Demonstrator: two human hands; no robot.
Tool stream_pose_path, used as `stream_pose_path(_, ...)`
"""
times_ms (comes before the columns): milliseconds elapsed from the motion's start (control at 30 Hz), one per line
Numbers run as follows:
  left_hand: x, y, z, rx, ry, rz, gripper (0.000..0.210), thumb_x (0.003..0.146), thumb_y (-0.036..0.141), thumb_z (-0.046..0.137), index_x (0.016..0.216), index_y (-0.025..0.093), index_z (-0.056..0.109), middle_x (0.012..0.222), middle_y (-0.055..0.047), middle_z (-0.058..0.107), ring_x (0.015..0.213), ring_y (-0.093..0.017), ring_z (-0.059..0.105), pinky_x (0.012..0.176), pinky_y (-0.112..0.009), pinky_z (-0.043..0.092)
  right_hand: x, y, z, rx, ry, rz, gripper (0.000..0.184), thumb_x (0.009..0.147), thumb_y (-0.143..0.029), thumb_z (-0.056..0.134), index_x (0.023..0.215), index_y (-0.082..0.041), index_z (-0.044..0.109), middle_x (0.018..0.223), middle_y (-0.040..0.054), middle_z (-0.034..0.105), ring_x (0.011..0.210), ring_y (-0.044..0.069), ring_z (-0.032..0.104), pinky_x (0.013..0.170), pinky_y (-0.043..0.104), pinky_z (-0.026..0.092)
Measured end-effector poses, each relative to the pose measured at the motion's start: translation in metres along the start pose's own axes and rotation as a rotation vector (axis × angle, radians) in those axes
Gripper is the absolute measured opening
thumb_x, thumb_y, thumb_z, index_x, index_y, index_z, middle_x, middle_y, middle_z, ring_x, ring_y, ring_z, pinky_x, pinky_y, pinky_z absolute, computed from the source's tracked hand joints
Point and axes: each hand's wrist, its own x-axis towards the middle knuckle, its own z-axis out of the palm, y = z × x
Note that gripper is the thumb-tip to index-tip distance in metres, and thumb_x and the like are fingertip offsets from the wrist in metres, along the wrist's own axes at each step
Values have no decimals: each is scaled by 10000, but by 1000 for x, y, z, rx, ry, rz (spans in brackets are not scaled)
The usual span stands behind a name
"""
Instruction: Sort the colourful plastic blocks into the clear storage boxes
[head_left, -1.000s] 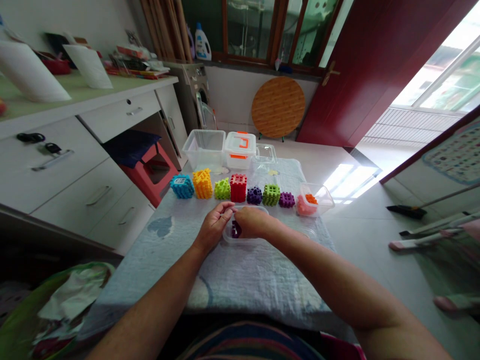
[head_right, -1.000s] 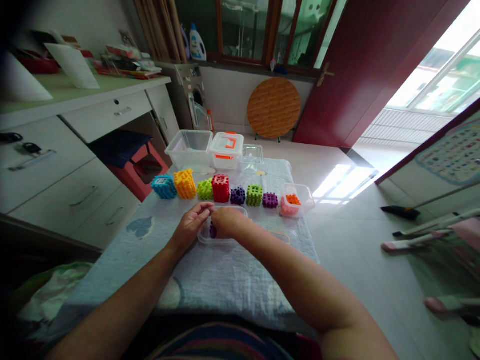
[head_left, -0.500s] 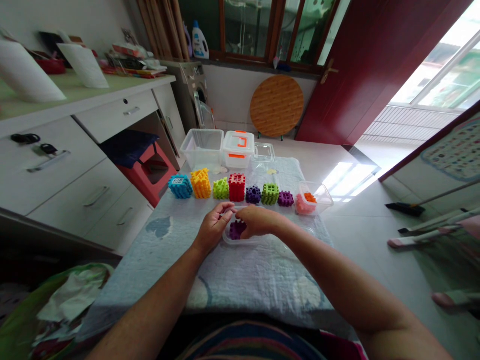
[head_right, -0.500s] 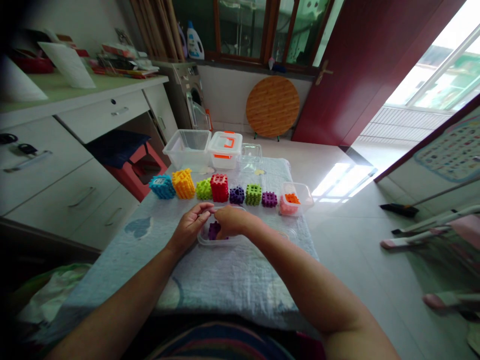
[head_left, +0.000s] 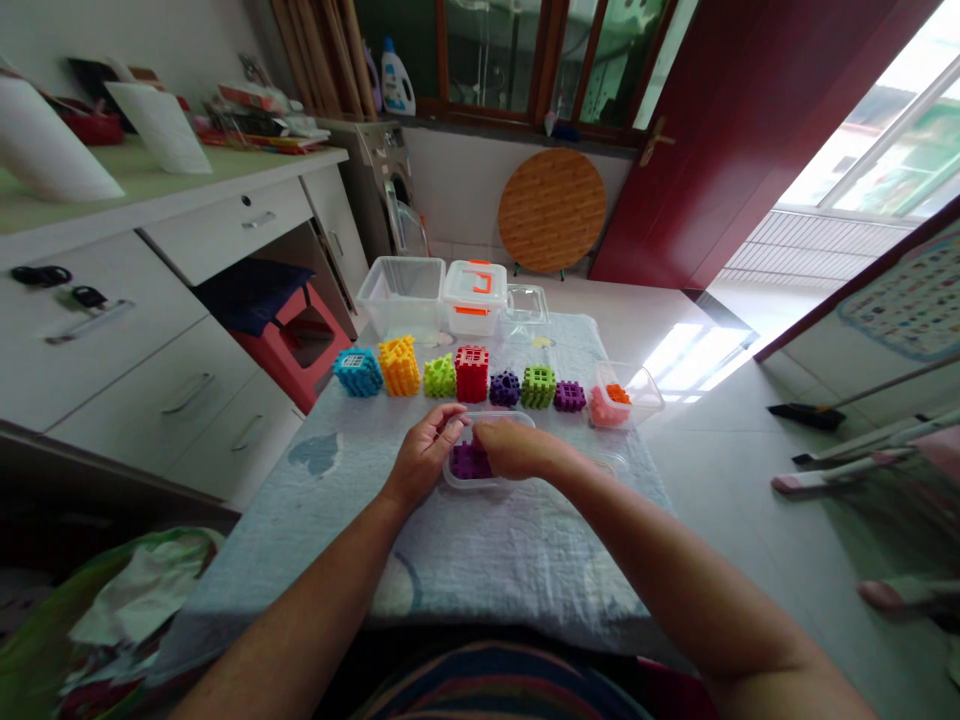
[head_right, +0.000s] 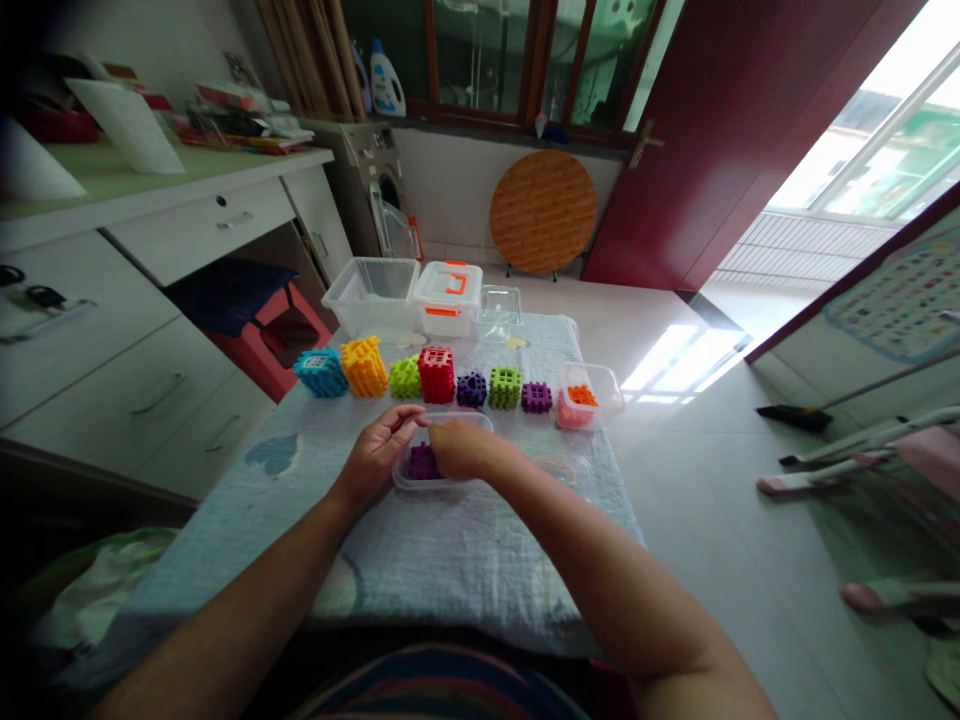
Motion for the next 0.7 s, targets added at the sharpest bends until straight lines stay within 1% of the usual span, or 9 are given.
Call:
stream_pose_path(167,1,1,-2,-38,31,-50,321,902,420,572,1105,178,628,1021,-56,696,938,-197,619,869,-308,452,-7,-2,0,24,37,5,284,877,-88,502,1107,-125,665,1073,135,731,929,200,681,743,271,472)
stream_pose_path(267,1,3,-5,-86,56,-97,305,864,416,612,1052,177,638,979,-48,683,879,-188,608,799,-290,455,-27,3,-12,56,129,-3,314,888,-63,452,1130,-125,643,1072,124,729,913,177,661,741,264,442)
stream_pose_path(333,1,4,-7,-88,73,-114,289,834,404,644,1012,177,642,924,-29,658,830,-172,590,762,-273,447,-43,16,-27,96,214,30,298,892,-88,461,1114,-161,645,991,77,738,850,151,643,717,250,419)
stream_pose_path(400,2,3,-9,-80,92,-107,266,811,382,667,976,175,641,854,-7,619,785,-153,561,733,-254,433,-57,38,-42,73,297,134,227,874,-135,503,1031,-183,660,920,47,729,797,143,620,689,249,400)
stream_pose_path(467,3,1,-11,-85,98,-89,246,796,356,678,955,173,635,789,14,572,733,-133,527,689,-237,413,-63,65,-52,-8,372,251,218,865,-171,519,1037,-179,654,932,55,722,826,166,615,707,267,406)
stream_pose_path(500,3,0,-12,-89,91,-84,242,789,341,679,954,172,631,751,26,543,695,-124,504,654,-229,397,-63,78,-54,-59,377,307,240,858,-188,537,1071,-173,648,972,71,722,886,190,616,748,284,418)
stream_pose_path(533,3,-1,-14,-91,75,-84,245,780,327,679,962,171,628,711,39,512,653,-116,479,616,-224,377,-61,90,-53,-128,348,353,270,834,-204,576,1092,-166,648,1029,92,718,970,228,608,812,318,427)
stream_pose_path(600,3,-1,-17,-87,32,-97,275,766,306,671,997,167,620,639,64,453,575,-104,428,555,-221,336,-53,108,-46,-258,223,433,363,759,-244,671,1109,-152,657,1124,132,699,1112,315,562,954,436,398)
stream_pose_path(700,3,1,-20,-83,-14,-132,330,766,325,658,1046,158,604,569,86,410,507,-96,388,515,-219,310,-36,121,-31,-343,106,466,517,691,-251,741,1190,-151,646,1264,153,651,1293,370,436,1111,567,232)
